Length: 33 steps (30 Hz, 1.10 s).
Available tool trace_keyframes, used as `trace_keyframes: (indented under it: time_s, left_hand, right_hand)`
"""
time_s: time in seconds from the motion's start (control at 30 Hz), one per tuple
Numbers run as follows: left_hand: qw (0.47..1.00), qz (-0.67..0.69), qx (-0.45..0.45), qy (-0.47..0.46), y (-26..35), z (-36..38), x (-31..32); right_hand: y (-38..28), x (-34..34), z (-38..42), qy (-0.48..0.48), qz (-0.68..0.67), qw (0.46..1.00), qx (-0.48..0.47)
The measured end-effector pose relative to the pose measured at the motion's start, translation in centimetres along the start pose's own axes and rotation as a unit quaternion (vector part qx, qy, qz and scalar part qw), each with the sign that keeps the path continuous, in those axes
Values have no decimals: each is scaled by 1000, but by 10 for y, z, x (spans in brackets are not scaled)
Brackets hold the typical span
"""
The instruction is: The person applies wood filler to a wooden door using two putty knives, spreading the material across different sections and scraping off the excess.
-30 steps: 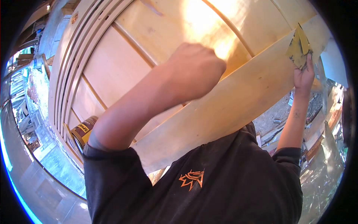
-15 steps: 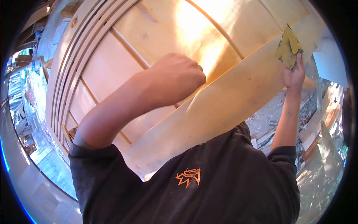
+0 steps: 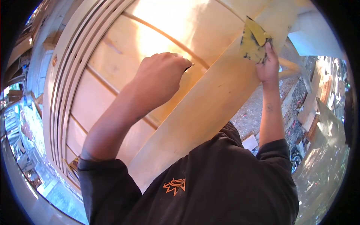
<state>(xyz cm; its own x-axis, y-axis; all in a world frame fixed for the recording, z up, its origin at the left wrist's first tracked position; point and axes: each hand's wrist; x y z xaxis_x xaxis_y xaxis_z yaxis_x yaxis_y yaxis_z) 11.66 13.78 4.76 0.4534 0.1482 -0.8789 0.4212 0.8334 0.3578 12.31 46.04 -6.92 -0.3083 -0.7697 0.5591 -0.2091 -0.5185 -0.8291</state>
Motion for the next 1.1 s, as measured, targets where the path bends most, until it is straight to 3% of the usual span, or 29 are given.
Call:
trace_keyframes:
  time_s: [0.17, 0.27, 0.37, 0.47, 0.57, 0.67, 0.7, 0.77, 0.87, 0.97, 1.1]
  left_hand:
    - [999, -3, 38, 14, 19, -12, 9]
    - [993, -74, 72, 62, 18, -10, 17]
    - [987, -106, 108, 46, 20, -8, 24]
    - [971, -141, 145, 125, 7, 4, 49]
    - [966, -129, 208, 79, -10, 14, 30]
    - [998, 19, 45, 50, -11, 9, 9]
    - [997, 29, 4, 77, -10, 0, 3]
    - [996, 36, -81, 17, -4, -18, -8]
    - [997, 13, -76, -19, 11, -34, -2]
    - [998, -12, -14, -63, 34, -32, 11]
    - [984, -36, -53, -166, 29, -24, -9]
  right_hand:
    - [-3, 8, 5, -16, -4, 1000, -1]
    - [-3, 8, 5, -29, -23, 999, -6]
    - [-2, 6, 5, -38, -44, 998, -1]
    - [-1, 6, 4, -31, -39, 999, 0]
    - [-1, 6, 3, -32, -42, 999, -13]
    - [2, 5, 4, -33, -46, 998, -8]
    - [1, 7, 4, -30, -47, 998, -9]
    - [0, 8, 5, -26, -45, 999, -10]
    - [-1, 9, 4, -24, -44, 999, -10]
    - [-2, 12, 6, -25, -53, 998, -4]
    - [-2, 12, 5, -21, -61, 998, -3]
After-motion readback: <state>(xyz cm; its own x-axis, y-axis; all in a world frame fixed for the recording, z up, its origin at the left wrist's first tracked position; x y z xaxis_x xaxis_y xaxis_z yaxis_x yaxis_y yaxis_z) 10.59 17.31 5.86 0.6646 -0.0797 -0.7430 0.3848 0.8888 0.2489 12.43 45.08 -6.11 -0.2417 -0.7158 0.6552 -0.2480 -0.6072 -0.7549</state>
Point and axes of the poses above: each hand's wrist, its own z-axis away from the middle knuckle, its own x-axis out of the palm, y = z × x, and after that the axes turned 9 degrees about -x, right-handed
